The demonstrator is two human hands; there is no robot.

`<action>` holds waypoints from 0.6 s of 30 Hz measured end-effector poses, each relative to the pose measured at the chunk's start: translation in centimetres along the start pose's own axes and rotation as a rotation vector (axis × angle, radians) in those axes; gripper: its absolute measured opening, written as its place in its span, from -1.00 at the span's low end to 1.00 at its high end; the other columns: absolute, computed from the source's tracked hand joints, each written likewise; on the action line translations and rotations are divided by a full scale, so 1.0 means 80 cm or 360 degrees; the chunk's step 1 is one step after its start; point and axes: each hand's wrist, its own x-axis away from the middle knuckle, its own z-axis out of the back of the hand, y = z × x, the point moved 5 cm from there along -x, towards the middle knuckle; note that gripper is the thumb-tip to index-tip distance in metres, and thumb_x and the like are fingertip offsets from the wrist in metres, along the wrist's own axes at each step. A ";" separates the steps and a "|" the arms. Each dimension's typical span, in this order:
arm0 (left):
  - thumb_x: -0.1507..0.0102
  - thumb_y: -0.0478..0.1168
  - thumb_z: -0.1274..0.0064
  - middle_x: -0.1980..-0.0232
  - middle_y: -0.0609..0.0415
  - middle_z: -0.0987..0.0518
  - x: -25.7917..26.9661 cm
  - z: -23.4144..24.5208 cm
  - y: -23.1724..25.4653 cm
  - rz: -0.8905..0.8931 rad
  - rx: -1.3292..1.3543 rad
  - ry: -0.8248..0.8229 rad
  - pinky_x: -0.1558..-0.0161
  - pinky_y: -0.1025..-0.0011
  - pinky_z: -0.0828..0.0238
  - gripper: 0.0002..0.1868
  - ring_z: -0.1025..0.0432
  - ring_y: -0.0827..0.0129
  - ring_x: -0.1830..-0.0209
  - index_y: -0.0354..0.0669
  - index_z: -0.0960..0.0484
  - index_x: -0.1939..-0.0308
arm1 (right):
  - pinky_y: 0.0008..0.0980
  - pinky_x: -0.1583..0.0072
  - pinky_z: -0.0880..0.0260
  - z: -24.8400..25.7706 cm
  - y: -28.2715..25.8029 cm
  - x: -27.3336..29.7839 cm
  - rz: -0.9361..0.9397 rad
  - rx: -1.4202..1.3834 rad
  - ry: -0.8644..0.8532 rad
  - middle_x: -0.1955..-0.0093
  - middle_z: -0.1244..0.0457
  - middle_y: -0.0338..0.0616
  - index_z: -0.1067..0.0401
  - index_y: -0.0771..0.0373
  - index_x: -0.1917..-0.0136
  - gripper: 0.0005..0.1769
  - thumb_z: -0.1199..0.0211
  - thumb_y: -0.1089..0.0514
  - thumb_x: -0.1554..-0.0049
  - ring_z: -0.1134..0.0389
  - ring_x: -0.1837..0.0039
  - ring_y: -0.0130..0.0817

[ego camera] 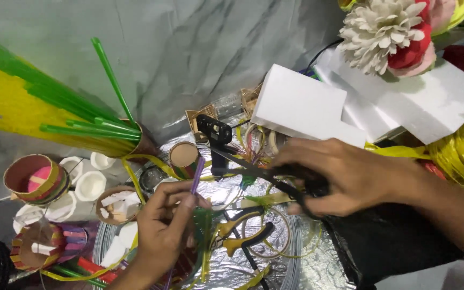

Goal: Cutting purple plastic straws into small segments using scissors for a handicraft project.

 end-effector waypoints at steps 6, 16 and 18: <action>-0.37 -0.24 0.01 0.28 -0.12 -0.78 -0.002 0.004 -0.018 0.0019 0.0129 0.0071 0.88 0.59 -0.28 -0.76 -0.29 0.53 0.89 -0.35 -0.54 -0.03 | -0.43 0.37 -0.51 -0.066 0.010 -0.027 0.0306 -0.0123 0.0186 0.10 -0.31 -0.10 -0.29 0.31 -0.19 -0.41 -0.16 -0.21 -0.15 -0.40 0.28 -0.36; -0.36 -0.26 0.00 0.25 -0.04 -0.72 0.001 0.005 -0.014 -0.0083 0.0263 0.0071 0.82 0.61 -0.28 -0.73 -0.33 0.59 0.82 -0.37 -0.53 -0.07 | -0.46 0.16 -0.46 -0.087 0.019 -0.032 0.0236 -0.0439 0.0257 0.18 -0.23 -0.23 -0.32 0.31 -0.19 -0.37 -0.43 -0.12 -0.04 -0.30 0.23 -0.46; -0.39 -0.28 0.01 0.23 -0.05 -0.72 0.000 0.002 -0.016 -0.0161 0.0295 -0.0018 0.80 0.64 -0.33 -0.75 -0.36 0.60 0.77 -0.40 -0.52 -0.09 | -0.41 0.13 -0.43 -0.082 0.015 -0.034 0.0250 -0.0493 0.0245 0.16 -0.25 -0.22 -0.34 0.31 -0.18 -0.38 -0.39 -0.16 -0.06 -0.30 0.20 -0.42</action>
